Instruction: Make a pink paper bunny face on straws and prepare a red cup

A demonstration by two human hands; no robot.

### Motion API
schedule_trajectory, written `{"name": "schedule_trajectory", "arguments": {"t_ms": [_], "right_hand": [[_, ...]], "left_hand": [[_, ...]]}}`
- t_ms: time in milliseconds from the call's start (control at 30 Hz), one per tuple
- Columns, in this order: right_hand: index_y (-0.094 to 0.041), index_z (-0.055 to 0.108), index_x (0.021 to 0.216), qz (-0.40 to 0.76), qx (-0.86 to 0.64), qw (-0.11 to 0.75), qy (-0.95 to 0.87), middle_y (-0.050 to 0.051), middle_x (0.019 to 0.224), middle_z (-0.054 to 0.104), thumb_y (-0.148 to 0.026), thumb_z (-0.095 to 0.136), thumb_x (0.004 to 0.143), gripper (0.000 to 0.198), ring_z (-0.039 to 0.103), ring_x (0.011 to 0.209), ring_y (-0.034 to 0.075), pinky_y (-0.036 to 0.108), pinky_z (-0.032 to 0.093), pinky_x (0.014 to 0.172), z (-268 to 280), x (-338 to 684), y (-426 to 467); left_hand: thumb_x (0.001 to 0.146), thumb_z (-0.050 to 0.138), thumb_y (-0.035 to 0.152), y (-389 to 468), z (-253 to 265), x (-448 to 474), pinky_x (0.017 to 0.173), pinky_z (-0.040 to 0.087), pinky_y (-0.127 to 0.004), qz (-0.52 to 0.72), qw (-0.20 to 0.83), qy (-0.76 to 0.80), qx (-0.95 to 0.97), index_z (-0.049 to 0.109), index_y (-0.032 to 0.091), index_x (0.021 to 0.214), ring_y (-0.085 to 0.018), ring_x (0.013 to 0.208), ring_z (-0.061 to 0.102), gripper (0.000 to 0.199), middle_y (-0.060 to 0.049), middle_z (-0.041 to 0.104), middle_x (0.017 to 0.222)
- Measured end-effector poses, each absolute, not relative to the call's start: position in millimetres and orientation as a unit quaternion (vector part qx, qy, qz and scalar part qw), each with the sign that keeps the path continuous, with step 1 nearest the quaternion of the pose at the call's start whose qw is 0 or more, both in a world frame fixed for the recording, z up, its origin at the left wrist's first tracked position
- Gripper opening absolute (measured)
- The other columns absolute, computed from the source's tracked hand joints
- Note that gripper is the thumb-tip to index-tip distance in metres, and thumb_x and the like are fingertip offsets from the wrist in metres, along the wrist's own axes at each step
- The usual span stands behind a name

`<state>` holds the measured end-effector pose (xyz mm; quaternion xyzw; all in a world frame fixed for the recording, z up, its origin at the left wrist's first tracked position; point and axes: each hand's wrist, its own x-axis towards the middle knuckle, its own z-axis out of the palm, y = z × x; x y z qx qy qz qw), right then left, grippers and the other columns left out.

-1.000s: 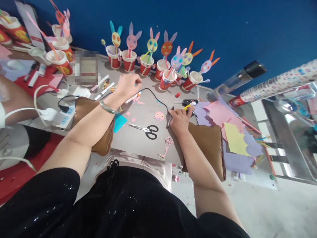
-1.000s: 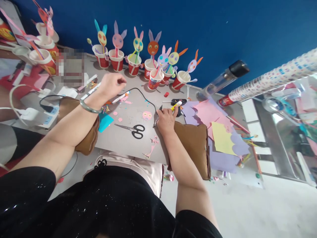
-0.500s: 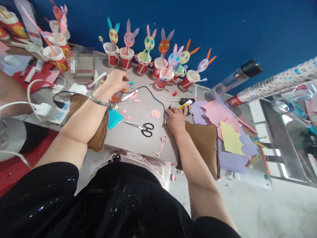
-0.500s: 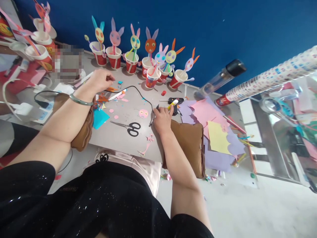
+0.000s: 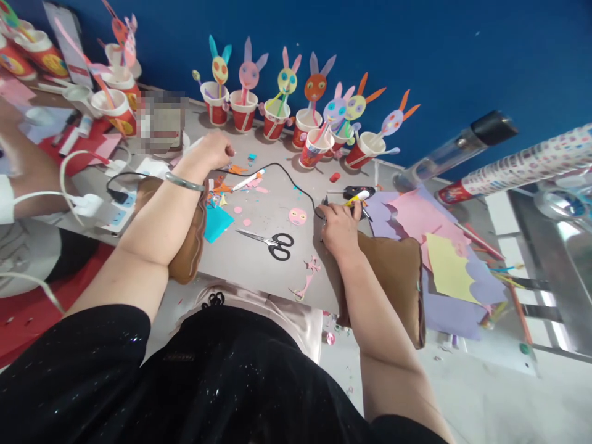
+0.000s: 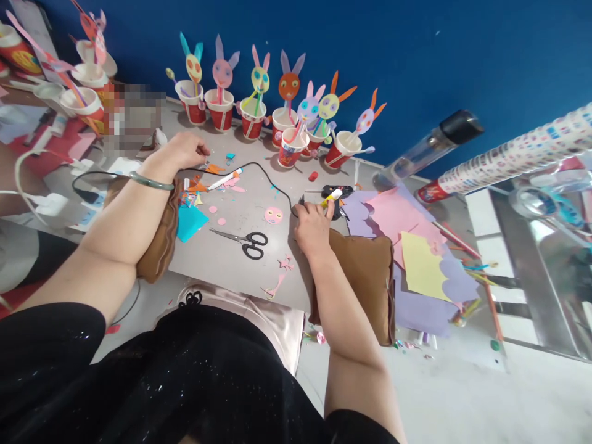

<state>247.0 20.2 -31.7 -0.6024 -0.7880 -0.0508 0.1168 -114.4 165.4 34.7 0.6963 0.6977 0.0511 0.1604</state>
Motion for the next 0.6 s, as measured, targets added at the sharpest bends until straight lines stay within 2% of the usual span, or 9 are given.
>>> {"name": "schedule_trajectory", "arguments": {"t_ms": [300,500,600], "right_hand": [[-0.018,0.072,0.124,-0.016,-0.62,0.105,-0.778,0.014,0.122,0.075,-0.008,0.043,0.084,0.05,0.063,0.112,0.032,0.062,0.018,0.124,-25,243,19],[-0.018,0.072,0.121,-0.031,-0.613,0.139,-0.777,0.015,0.117,0.076,-0.025,0.044,0.096,0.039,0.064,0.105,0.032,0.063,0.018,0.124,-27,241,17],[-0.017,0.071,0.124,-0.033,-0.615,0.137,-0.776,0.016,0.12,0.075,-0.031,0.047,0.098,0.039,0.064,0.107,0.033,0.064,0.019,0.123,-28,242,17]], "left_hand": [[0.082,0.071,0.021,156,39,-99,0.096,0.048,-0.025,-0.011,0.153,0.685,0.712,0.081,0.021,0.112,-0.021,0.102,0.069,0.032,-0.006,0.08,0.111],[0.081,0.071,0.018,159,33,-96,0.103,0.045,-0.027,-0.037,0.147,0.67,0.727,0.079,0.017,0.109,-0.024,0.115,0.066,0.029,-0.005,0.077,0.108],[0.077,0.07,0.013,164,24,-99,0.107,0.044,-0.032,-0.001,0.164,0.664,0.73,0.079,0.016,0.1,-0.027,0.119,0.064,0.025,-0.007,0.076,0.103]]}}
